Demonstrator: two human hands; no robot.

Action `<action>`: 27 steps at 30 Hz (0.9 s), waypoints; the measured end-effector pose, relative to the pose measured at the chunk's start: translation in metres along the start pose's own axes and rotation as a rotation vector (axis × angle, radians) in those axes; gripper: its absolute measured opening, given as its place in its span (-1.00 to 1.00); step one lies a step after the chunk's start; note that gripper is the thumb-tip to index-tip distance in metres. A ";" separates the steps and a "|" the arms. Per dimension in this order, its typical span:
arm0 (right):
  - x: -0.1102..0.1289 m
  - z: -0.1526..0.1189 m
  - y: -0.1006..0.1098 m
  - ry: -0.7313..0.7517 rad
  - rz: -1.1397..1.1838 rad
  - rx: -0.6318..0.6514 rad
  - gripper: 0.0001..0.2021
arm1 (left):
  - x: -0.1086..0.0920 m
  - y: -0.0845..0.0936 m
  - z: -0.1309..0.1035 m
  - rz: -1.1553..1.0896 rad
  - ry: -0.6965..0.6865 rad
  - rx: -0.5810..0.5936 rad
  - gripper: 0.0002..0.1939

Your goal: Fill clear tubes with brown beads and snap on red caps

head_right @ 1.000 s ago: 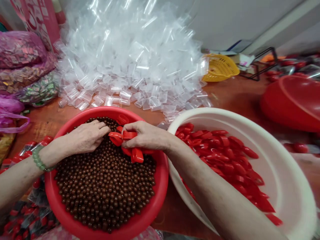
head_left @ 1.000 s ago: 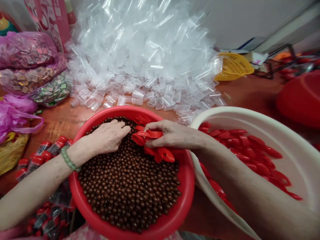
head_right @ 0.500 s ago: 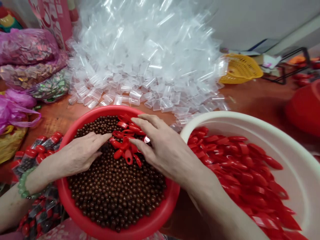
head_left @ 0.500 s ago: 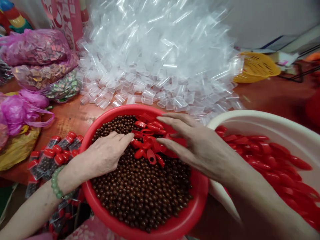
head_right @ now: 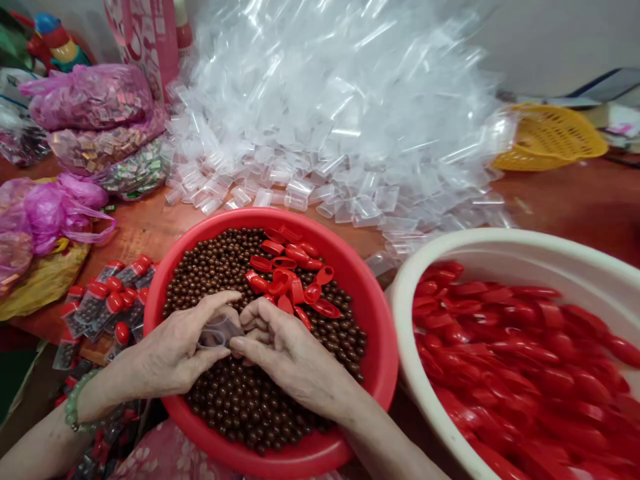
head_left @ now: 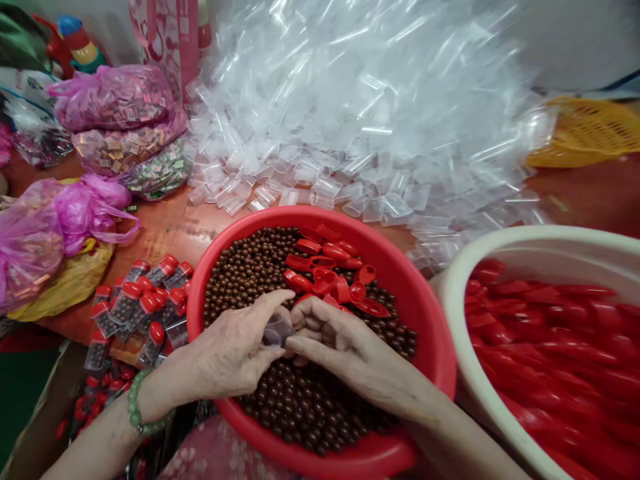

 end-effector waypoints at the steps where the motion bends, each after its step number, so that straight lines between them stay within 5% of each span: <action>1: -0.002 -0.002 0.001 0.008 -0.030 -0.023 -0.85 | 0.003 -0.001 -0.001 0.014 0.002 -0.010 -0.33; 7: 0.014 -0.012 0.008 0.270 -0.588 -0.101 -0.79 | 0.021 0.009 -0.004 -0.003 0.062 -0.123 -0.31; 12: 0.032 -0.017 0.002 0.380 -0.678 -0.074 -0.80 | 0.028 0.030 -0.006 -0.256 0.202 -0.219 -0.36; 16: 0.039 -0.014 -0.007 0.326 -0.515 -0.081 -0.80 | 0.021 0.013 -0.004 -0.655 0.217 -0.080 -0.51; 21: 0.045 -0.014 -0.009 0.319 -0.443 -0.218 -0.62 | 0.010 -0.020 -0.005 -1.103 0.132 -0.134 -0.77; 27: 0.056 -0.031 -0.020 0.444 -0.611 -0.140 -0.55 | -0.001 -0.036 -0.014 -0.761 0.099 -0.207 -0.58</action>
Point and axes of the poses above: each hand's wrist, its own z-axis towards the middle knuckle, its own y-axis out of the back of the hand, x = y × z, the point moved 9 cm from there along z, towards the middle knuckle, and after that the axes turned 12 degrees about y, right-handed, at the moved point
